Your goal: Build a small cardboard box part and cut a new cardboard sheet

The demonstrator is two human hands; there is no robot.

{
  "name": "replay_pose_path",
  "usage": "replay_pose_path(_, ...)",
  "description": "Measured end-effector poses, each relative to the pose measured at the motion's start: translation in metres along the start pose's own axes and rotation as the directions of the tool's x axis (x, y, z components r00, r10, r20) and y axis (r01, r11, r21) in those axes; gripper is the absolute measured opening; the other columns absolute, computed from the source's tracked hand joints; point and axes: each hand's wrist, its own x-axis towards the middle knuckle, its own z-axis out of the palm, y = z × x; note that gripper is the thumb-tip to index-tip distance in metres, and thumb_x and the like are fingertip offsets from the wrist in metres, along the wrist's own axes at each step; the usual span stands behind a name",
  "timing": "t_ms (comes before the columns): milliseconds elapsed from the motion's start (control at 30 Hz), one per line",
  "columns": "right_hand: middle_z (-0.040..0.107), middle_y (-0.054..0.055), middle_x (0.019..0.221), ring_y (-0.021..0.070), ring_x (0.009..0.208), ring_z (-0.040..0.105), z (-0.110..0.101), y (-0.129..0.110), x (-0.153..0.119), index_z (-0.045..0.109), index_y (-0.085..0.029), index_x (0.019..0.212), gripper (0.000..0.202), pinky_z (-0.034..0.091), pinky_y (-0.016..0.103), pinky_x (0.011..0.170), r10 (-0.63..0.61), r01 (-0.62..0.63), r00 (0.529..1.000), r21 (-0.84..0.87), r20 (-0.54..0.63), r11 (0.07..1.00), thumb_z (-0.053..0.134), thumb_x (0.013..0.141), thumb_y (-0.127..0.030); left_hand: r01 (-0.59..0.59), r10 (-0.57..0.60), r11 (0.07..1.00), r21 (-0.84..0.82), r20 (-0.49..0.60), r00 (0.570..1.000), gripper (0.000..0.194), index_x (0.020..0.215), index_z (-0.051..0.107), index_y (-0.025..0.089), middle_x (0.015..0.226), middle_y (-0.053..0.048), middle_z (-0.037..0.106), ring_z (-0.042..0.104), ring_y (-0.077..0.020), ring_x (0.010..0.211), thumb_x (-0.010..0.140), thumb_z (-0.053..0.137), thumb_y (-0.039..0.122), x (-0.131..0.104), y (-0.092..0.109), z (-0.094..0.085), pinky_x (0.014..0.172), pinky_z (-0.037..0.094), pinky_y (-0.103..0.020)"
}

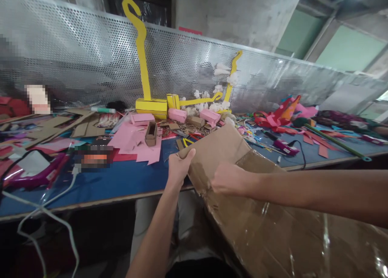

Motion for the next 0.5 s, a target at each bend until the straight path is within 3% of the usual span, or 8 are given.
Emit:
replay_pose_path(300,0.076,0.013,0.067,0.0225,0.064,0.073,0.015,0.006,-0.007,0.076,-0.013,0.076,0.019,0.027,0.028,0.046,-0.043,0.041,0.999,-0.072,-0.026,0.997,0.061,0.088,-0.009,-0.003,0.001,0.999,0.036,0.080,0.997,0.042,0.102,0.076,0.010,0.102,-0.015,0.078,0.072,-0.0280,0.096,0.076,0.077,0.043,-0.002,0.015,-0.008,0.090,0.056,-0.043)
replay_pose_path(400,0.075,0.012,0.066,0.0213,0.064,0.073,0.015,0.006,-0.009,0.076,-0.013,0.075,0.020,0.027,0.028,0.047,-0.048,0.045,0.998,-0.072,-0.033,0.996,0.061,0.089,-0.009,-0.057,0.057,0.996,0.068,-0.002,0.998,0.047,0.123,0.064,0.017,0.118,-0.012,0.072,0.067,-0.0240,0.109,0.082,0.072,0.040,-0.035,0.027,-0.015,0.099,0.050,-0.040)
replay_pose_path(500,0.075,0.012,0.066,0.0213,0.064,0.072,0.014,0.005,-0.011,0.076,-0.013,0.080,0.020,0.028,0.028,0.047,-0.047,0.045,0.998,-0.061,-0.032,0.997,0.060,0.091,-0.011,-0.166,0.190,0.971,0.174,-0.130,0.973,0.039,0.124,0.058,0.023,0.127,-0.009,0.064,0.058,-0.0204,0.120,0.089,0.066,0.037,-0.098,0.023,-0.029,0.106,0.042,-0.033)
